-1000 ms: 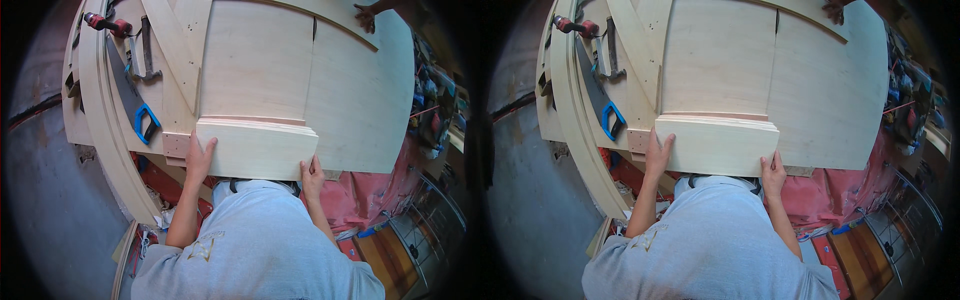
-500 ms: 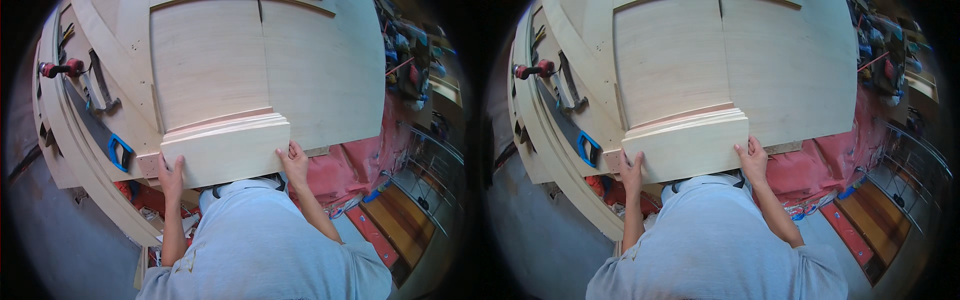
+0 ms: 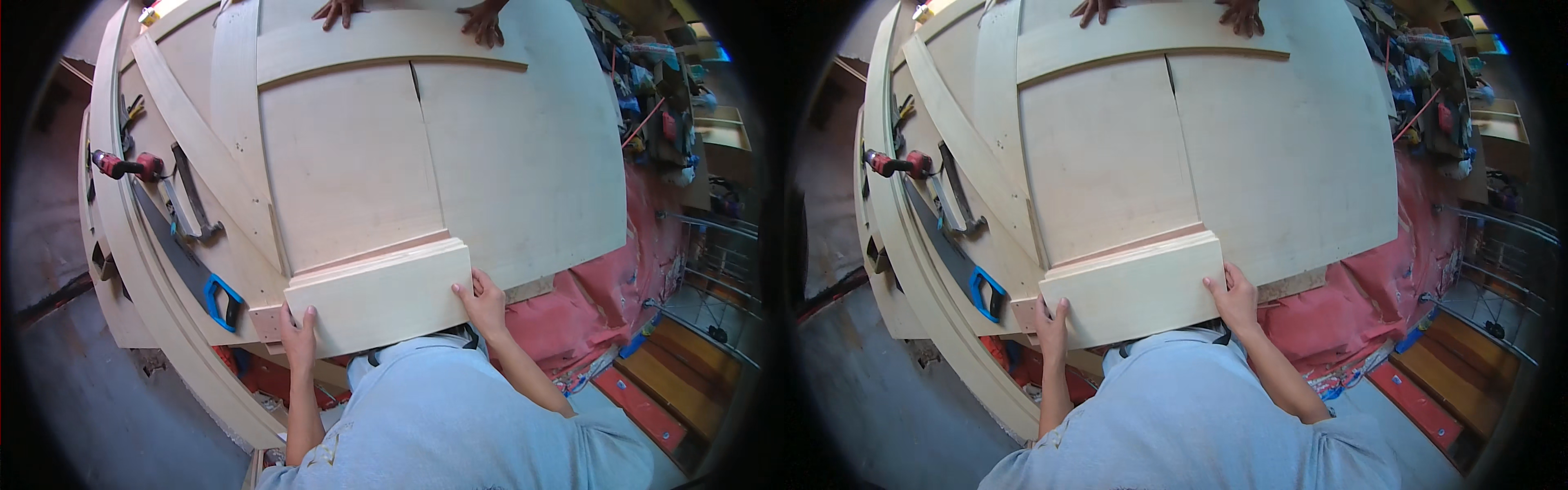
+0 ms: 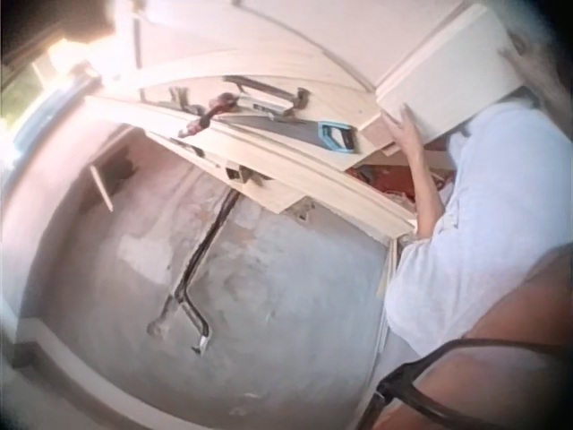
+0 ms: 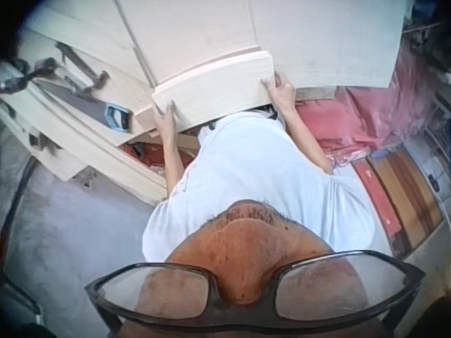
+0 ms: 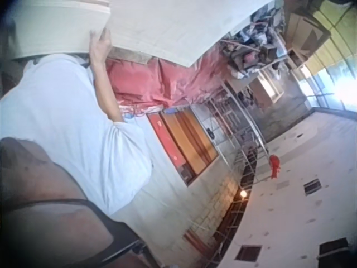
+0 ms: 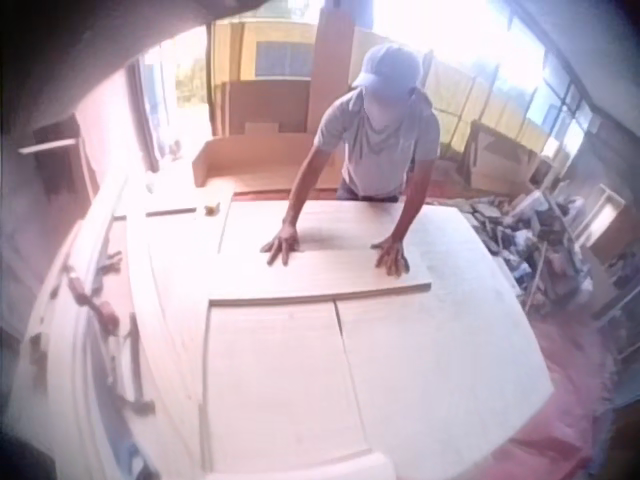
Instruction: The person arranges wooden boards on a table, lining them up and moving them into position alongside other people.
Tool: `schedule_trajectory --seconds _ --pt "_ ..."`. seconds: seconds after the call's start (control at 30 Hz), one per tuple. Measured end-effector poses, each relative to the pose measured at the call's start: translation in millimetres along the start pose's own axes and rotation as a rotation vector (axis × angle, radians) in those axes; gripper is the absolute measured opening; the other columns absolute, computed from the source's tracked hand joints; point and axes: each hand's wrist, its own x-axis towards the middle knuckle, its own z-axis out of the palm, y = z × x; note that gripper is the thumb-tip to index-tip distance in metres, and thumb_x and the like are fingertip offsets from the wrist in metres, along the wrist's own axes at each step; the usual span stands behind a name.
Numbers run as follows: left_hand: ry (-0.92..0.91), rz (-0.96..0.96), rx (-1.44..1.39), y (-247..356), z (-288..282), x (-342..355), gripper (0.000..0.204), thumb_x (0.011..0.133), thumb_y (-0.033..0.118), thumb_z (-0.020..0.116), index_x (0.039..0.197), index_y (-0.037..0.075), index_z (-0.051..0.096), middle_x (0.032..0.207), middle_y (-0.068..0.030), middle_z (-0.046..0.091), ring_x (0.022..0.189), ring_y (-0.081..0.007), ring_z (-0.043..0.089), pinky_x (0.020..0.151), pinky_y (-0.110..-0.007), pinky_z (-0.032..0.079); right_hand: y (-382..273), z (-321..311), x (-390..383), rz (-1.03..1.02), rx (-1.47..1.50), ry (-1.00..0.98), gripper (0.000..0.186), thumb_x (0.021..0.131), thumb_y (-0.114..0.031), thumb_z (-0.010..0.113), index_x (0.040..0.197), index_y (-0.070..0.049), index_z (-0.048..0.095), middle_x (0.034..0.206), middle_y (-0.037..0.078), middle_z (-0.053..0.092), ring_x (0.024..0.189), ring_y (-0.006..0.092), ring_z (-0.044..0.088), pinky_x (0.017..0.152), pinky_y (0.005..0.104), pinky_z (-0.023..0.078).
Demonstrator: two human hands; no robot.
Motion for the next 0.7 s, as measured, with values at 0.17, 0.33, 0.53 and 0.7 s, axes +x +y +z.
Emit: schedule_trajectory --seconds 0.17,0.33,0.53,0.7 --pt "0.034 0.021 -0.014 -5.5 2.7 -2.2 0.065 0.099 0.026 0.072 0.148 -0.008 0.047 0.139 -0.0224 0.062 0.130 -0.0277 0.058 0.113 -0.038 0.042 2.8 -5.9 2.8 -0.063 -0.083 -0.049 0.049 0.091 -0.017 0.081 0.131 0.006 0.064 0.117 0.019 0.077 0.111 0.0210 0.075 0.094 0.0318 0.058" --pt "0.061 -0.032 0.039 3.9 5.6 6.4 0.063 0.100 0.032 0.070 0.146 -0.007 0.050 0.135 -0.0218 0.064 0.126 -0.0273 0.060 0.109 -0.039 0.044 8.9 -22.1 26.5 -0.006 -0.112 -0.088 0.050 0.091 -0.021 0.083 0.129 0.007 0.066 0.113 0.019 0.078 0.105 0.0208 0.077 0.091 0.0329 0.060" --pt "0.258 -0.075 0.344 13.9 37.0 24.7 0.062 0.105 0.053 0.056 0.129 -0.004 0.061 0.120 -0.0274 0.070 0.113 -0.0398 0.067 0.099 -0.045 0.049 12.9 -43.9 68.6 0.038 -0.163 -0.302 0.053 0.088 -0.035 0.084 0.123 0.004 0.072 0.100 0.018 0.079 0.090 0.0222 0.078 0.083 0.0344 0.060" --pt "0.534 -0.083 0.620 17.2 58.2 23.4 0.065 0.105 0.061 0.049 0.119 0.000 0.067 0.111 -0.0293 0.072 0.105 -0.0502 0.066 0.092 -0.054 0.049 13.5 -51.7 82.2 -0.106 -0.190 -0.470 0.043 0.091 -0.039 0.078 0.111 -0.001 0.075 0.090 0.020 0.074 0.084 0.0341 0.074 0.077 0.0433 0.057"
